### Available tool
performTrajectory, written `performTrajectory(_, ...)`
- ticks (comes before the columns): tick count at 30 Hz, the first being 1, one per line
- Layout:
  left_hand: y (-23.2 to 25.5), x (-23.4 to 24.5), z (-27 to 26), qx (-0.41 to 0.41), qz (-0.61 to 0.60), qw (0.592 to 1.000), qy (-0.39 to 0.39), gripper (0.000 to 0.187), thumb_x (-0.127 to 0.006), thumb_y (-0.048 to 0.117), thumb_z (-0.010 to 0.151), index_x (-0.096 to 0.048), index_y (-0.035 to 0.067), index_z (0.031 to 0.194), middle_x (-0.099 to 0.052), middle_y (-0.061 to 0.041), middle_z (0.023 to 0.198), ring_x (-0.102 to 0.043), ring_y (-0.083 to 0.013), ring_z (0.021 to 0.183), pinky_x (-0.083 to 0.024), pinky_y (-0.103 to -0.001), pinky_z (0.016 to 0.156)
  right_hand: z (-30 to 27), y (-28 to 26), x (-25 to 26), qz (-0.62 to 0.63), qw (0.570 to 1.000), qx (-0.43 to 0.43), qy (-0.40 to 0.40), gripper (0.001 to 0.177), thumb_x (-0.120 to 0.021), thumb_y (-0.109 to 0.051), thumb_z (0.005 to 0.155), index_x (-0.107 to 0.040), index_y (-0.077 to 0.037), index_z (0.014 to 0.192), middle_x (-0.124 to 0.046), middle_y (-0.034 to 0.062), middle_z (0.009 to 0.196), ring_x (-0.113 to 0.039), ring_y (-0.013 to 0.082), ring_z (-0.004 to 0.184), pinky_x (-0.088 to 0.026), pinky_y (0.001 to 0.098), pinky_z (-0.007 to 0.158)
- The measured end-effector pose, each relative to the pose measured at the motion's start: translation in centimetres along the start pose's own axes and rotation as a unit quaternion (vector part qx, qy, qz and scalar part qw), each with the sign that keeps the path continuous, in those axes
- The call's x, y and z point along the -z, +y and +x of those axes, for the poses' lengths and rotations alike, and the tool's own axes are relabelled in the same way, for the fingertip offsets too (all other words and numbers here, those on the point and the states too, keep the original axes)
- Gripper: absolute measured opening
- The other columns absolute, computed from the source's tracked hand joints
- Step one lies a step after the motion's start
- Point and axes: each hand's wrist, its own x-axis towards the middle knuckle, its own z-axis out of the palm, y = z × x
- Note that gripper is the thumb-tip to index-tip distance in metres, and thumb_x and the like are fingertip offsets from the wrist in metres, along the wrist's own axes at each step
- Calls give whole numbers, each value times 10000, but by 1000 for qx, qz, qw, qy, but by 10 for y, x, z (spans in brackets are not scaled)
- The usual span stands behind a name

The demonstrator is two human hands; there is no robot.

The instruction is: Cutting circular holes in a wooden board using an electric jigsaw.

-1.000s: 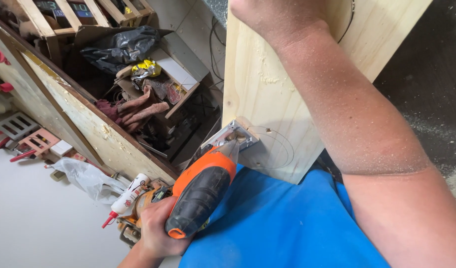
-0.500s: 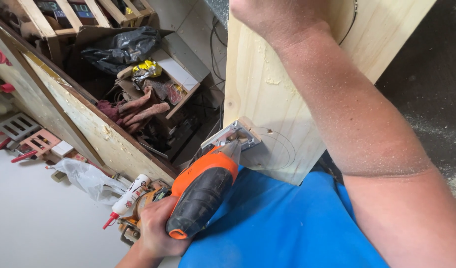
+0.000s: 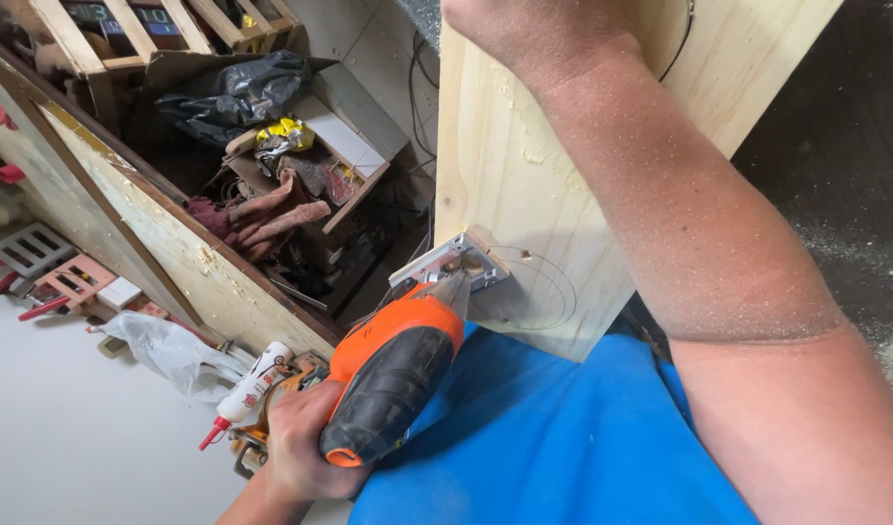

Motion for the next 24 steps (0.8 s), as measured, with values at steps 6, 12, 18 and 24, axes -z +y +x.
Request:
performTrajectory(6, 0, 2, 2, -18, -3, 1000, 0, 155, -639, 196, 826, -595, 71, 747, -490, -28, 612, -433, -218, 465, -344, -336, 430, -6, 1, -4, 2, 1000, 7, -2, 522, -928, -482, 1126, -667, -29, 1142, -706, 143, 1136, -659, 324, 1039, -499, 407, 865)
performTrajectory(12, 1, 5, 5, -18, 2, 1000, -13, 112, -654, 168, 810, -659, 56, 807, -518, -34, 601, -481, -226, 462, -383, -340, 440, -12, 4, -7, 5, 1000, 14, -5, 516, -917, -491, 1124, -669, -39, 1124, -706, 133, 1119, -662, 315, 1023, -507, 401, 850)
performTrajectory(18, 2, 9, 8, -30, 12, 999, -22, 154, -665, 206, 832, -685, 54, 853, -570, -38, 627, -521, -223, 472, -411, -335, 443, -18, 9, -10, 6, 1000, 20, -7, 510, -906, -500, 1123, -671, -48, 1106, -706, 122, 1103, -665, 307, 1008, -516, 395, 834)
performTrajectory(24, 6, 11, 12, -28, 16, 999, -30, 123, -616, 181, 851, -664, 69, 834, -518, -32, 621, -438, -217, 471, -363, -339, 444, -26, 13, -14, 8, 1000, 26, -8, 505, -895, -510, 1121, -672, -58, 1088, -706, 112, 1086, -668, 298, 992, -524, 390, 818)
